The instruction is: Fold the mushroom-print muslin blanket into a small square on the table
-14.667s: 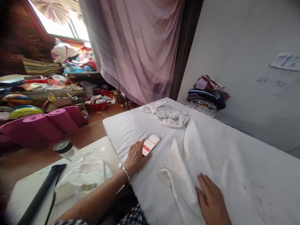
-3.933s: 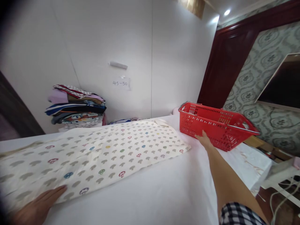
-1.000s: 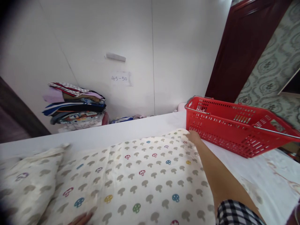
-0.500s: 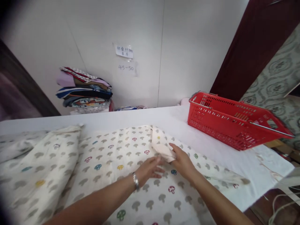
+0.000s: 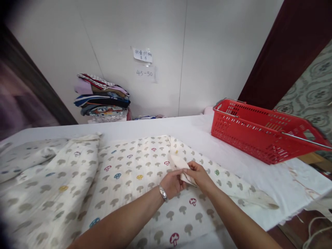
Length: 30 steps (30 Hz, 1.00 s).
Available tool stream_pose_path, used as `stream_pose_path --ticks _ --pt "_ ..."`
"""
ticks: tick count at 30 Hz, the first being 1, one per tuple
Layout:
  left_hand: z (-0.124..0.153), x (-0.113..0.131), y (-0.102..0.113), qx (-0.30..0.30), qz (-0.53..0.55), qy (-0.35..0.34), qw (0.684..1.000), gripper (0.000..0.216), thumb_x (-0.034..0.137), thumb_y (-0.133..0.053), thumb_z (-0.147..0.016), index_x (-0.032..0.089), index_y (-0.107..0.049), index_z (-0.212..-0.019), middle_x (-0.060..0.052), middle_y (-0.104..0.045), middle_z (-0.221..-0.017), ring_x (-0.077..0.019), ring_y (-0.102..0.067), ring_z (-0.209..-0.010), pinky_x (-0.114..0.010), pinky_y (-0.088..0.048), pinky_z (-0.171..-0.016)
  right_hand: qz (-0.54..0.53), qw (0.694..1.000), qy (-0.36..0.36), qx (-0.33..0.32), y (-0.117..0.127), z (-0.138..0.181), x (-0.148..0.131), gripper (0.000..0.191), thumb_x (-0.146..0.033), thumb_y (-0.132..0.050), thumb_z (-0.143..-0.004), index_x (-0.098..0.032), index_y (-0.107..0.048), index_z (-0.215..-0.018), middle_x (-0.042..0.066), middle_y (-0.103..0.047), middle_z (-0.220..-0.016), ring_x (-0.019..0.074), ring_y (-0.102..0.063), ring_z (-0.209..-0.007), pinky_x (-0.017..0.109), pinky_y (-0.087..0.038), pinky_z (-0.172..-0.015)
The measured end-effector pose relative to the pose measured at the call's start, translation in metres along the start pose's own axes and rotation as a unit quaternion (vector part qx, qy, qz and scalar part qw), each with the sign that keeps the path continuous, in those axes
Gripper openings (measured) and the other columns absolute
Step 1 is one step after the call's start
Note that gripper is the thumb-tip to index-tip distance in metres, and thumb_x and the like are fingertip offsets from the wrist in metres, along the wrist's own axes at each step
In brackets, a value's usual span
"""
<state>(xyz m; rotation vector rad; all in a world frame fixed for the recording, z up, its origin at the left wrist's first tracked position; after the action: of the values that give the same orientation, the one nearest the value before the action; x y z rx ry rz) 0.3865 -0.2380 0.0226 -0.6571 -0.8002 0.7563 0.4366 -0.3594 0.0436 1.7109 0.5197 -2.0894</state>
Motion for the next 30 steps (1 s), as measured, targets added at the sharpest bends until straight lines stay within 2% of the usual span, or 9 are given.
stream_pose_path --ticks 5,8,10,12,15,18,23,26,30 --pt "0.005 0.007 0.006 0.060 -0.047 -0.038 0.996 0.018 0.015 -0.070 -0.065 0.014 -0.055 -0.076 0.005 -0.049 -0.052 -0.0026 -0.037 -0.039 -0.013 -0.031 -0.039 -0.018 0.987 0.094 0.127 0.028 0.000 -0.029 0.030 -0.041 -0.070 -0.066 -0.021 -0.053 -0.079 -0.003 -0.056 -0.071 0.0124 -0.051 -0.059 0.024 -0.042 -0.053" --pt "0.016 0.013 0.000 0.070 -0.111 -0.117 0.985 0.026 0.020 -0.074 -0.062 0.014 -0.056 -0.080 0.002 -0.056 -0.059 -0.0052 -0.046 -0.046 -0.015 -0.037 -0.044 0.079 0.966 0.178 0.171 0.043 0.009 -0.052 0.024 -0.040 -0.065 -0.073 -0.022 -0.055 -0.085 -0.001 -0.057 -0.078 0.0138 -0.053 -0.066 0.025 -0.043 -0.057" --pt "0.025 0.015 -0.007 0.060 -0.162 -0.166 0.971 0.031 0.026 -0.075 -0.061 0.013 -0.057 -0.081 -0.001 -0.060 -0.065 -0.0083 -0.052 -0.052 -0.019 -0.043 -0.050 0.202 0.943 0.229 0.128 0.041 0.016 -0.058 0.019 -0.038 -0.059 -0.078 -0.022 -0.060 -0.089 0.002 -0.058 -0.082 0.0153 -0.053 -0.073 0.027 -0.044 -0.062" --pt "0.033 0.015 -0.015 0.032 -0.190 -0.190 0.963 0.035 0.033 -0.075 -0.061 0.013 -0.057 -0.083 -0.003 -0.061 -0.068 -0.0112 -0.056 -0.056 -0.024 -0.047 -0.054 0.310 0.911 0.267 0.047 0.030 0.023 -0.056 0.018 -0.034 -0.052 -0.083 -0.023 -0.064 -0.092 0.003 -0.057 -0.083 0.0153 -0.053 -0.073 0.028 -0.045 -0.064" --pt "0.041 0.012 -0.021 0.001 -0.204 -0.193 0.960 0.036 0.036 -0.073 -0.062 0.013 -0.056 -0.085 -0.004 -0.063 -0.069 -0.0136 -0.058 -0.057 -0.028 -0.050 -0.058 0.371 0.882 0.288 -0.026 0.010 0.030 -0.042 0.024 -0.026 -0.045 -0.086 -0.024 -0.064 -0.101 0.004 -0.056 -0.083 0.0140 -0.052 -0.069 0.026 -0.045 -0.061" --pt "0.044 0.009 -0.020 0.000 -0.199 -0.178 0.964 0.033 0.034 -0.072 -0.064 0.013 -0.057 -0.086 -0.005 -0.064 -0.070 -0.0141 -0.060 -0.058 -0.028 -0.051 -0.059 0.368 0.884 0.288 -0.023 0.000 0.033 -0.030 0.026 -0.023 -0.043 -0.087 -0.025 -0.063 -0.104 0.004 -0.055 -0.083 0.0142 -0.053 -0.071 0.025 -0.045 -0.059" --pt "0.048 0.010 -0.019 -0.012 -0.174 -0.147 0.974 0.030 0.030 -0.069 -0.065 0.012 -0.057 -0.086 -0.008 -0.066 -0.074 -0.0153 -0.063 -0.060 -0.027 -0.050 -0.059 0.351 0.887 0.299 -0.017 0.002 0.036 -0.027 0.027 -0.019 -0.041 -0.087 -0.025 -0.061 -0.104 0.004 -0.054 -0.086 0.0141 -0.054 -0.073 0.025 -0.046 -0.062" --pt "0.050 0.012 -0.022 0.001 -0.168 -0.141 0.976 0.028 0.028 -0.066 -0.065 0.012 -0.057 -0.085 -0.007 -0.065 -0.069 -0.0155 -0.062 -0.058 -0.025 -0.049 -0.057 0.371 0.870 0.323 -0.039 0.003 0.041 -0.031 0.030 -0.019 -0.041 -0.088 -0.025 -0.057 -0.111 0.007 -0.055 -0.095 0.0160 -0.055 -0.082 0.028 -0.048 -0.069" --pt "0.052 0.014 -0.023 0.017 -0.161 -0.142 0.977 0.028 0.031 -0.064 -0.065 0.013 -0.055 -0.084 -0.004 -0.063 -0.064 -0.0161 -0.062 -0.056 -0.026 -0.049 -0.056 0.436 0.833 0.337 -0.055 0.003 0.045 -0.032 0.035 -0.024 -0.051 -0.084 -0.024 -0.053 -0.119 0.010 -0.054 -0.110 0.0207 -0.054 -0.097 0.033 -0.048 -0.080"
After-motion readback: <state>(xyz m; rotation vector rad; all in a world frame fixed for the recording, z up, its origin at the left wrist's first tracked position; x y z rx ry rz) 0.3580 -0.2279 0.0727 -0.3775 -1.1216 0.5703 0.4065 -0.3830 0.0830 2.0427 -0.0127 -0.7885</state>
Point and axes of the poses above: each hand's wrist, its own z-axis away from the middle knuckle, its own y-axis out of the back of the hand, x = y × z, the point moved 1 cm from there along -z, towards the middle knuckle
